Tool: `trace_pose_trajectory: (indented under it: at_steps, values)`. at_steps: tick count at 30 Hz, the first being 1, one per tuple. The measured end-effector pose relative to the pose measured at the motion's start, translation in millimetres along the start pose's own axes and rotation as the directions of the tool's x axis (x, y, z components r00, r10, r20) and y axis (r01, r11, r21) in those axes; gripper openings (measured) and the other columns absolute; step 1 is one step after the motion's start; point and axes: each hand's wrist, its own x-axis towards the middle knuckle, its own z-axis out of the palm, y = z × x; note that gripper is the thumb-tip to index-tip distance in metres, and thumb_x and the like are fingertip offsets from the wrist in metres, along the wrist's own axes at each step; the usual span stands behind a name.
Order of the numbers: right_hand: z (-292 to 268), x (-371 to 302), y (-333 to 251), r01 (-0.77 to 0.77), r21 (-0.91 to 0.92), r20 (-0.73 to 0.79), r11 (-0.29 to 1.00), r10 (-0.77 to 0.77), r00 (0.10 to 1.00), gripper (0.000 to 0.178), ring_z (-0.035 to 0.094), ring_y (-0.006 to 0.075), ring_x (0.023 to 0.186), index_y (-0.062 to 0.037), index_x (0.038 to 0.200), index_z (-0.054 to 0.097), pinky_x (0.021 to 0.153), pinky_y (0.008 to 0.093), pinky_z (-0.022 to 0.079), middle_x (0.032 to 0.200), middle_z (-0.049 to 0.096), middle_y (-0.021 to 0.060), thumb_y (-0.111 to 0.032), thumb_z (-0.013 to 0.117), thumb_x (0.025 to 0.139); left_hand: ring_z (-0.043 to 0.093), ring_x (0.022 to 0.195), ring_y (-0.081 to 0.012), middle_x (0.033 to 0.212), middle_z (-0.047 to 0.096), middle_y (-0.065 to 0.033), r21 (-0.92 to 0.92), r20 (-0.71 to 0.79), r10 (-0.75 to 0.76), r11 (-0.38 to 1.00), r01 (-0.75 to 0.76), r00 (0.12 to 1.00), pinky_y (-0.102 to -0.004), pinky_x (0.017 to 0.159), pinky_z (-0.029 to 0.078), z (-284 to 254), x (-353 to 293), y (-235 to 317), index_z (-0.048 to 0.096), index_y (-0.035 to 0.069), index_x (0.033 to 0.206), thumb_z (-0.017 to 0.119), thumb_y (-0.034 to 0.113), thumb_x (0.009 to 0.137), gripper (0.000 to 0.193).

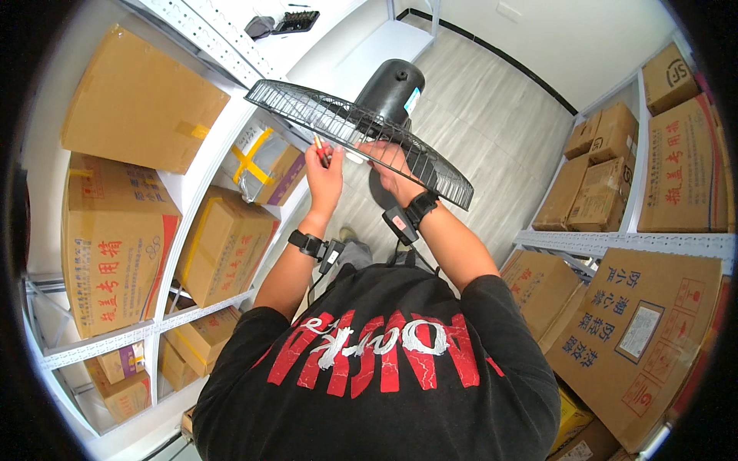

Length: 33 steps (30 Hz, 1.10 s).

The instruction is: The person assembles a standing fan by attaching the front grille, securing the motor housing, and tightening screws with a screwdriver. The person handles the fan blades, grille, and motor housing, then sits on the floor to adjust the base.

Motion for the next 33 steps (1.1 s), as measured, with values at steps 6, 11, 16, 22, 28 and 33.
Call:
trace_pose_trajectory:
  at_steps: [6,11,16,22,28,33]
  values:
    - [-6.1,-5.0,-4.1,-0.048,0.109,0.121,0.993,0.035,0.992,0.02,0.059,0.0131,0.074,-0.0073,0.091,0.071,0.072,0.0259,0.044,0.085,0.069,0.0011,-0.023,0.079,0.081,0.051,0.056,-0.008,0.081,0.059,-0.0059,-0.263,0.378,-0.553,0.705,0.659,0.743,-0.0192,0.042,0.034,-0.7,6.8,38.7,0.049,0.002,0.105,0.06,0.035,0.097,0.035]
    - [-7.1,6.8,0.0,-0.05,0.058,0.025,0.997,0.049,0.999,0.016,0.061,0.0117,0.076,-0.005,0.092,0.071,0.07,0.0274,0.046,0.087,0.071,0.0033,-0.017,0.077,0.083,0.046,0.065,-0.0069,0.086,0.052,-0.002,-0.113,0.162,-0.199,0.969,0.219,0.966,-0.0204,0.051,0.037,11.6,3.2,41.1,0.05,0.004,0.106,0.078,0.019,0.083,0.039]
    - [-7.0,4.7,-1.8,-0.024,0.076,0.068,0.997,0.019,0.997,0.017,0.063,0.0138,0.078,-0.0016,0.092,0.07,0.071,0.0276,0.048,0.088,0.07,0.0051,-0.014,0.076,0.083,0.042,0.067,-0.0124,0.092,0.046,-0.0043,0.333,0.228,0.35,0.849,-0.411,0.909,-0.0262,0.057,0.04,5.3,-10.3,56.2,0.049,0.002,0.109,0.083,0.009,0.072,0.05]
    - [-11.8,11.1,8.0,0.026,0.06,0.072,0.998,-0.031,0.997,0.02,0.061,0.0137,0.072,-0.0007,0.09,0.071,0.066,0.0238,0.046,0.085,0.07,0.0047,-0.019,0.076,0.084,0.047,0.067,-0.0117,0.092,0.054,-0.0049,0.152,0.238,0.234,0.95,-0.274,0.943,-0.0262,0.058,0.041,-0.1,-16.8,47.6,0.05,0.001,0.115,0.075,0.01,0.083,0.041]
    - [0.7,-9.2,-9.5,-0.104,0.082,0.143,0.991,0.092,0.985,0.019,0.059,0.0117,0.085,-0.0092,0.094,0.071,0.079,0.0296,0.044,0.091,0.069,-0.0009,-0.026,0.075,0.086,0.052,0.061,-0.008,0.093,0.058,-0.0067,-0.022,0.095,-0.263,0.964,0.266,0.96,-0.0211,0.05,0.038,1.4,2.7,-10.8,0.049,0.002,0.111,0.065,0.028,0.095,0.035]
    - [-15.1,-5.3,-10.7,-0.187,0.101,0.226,0.977,0.161,0.961,0.012,0.057,0.0094,0.103,-0.0131,0.105,0.068,0.085,0.0289,0.045,0.107,0.067,-0.0026,-0.017,0.066,0.093,0.054,0.059,-0.0098,0.092,0.058,-0.008,-0.197,0.305,-0.517,0.787,0.584,0.8,-0.0205,0.045,0.036,1.8,4.8,31.5,0.048,0.003,0.111,0.064,0.033,0.096,0.038]
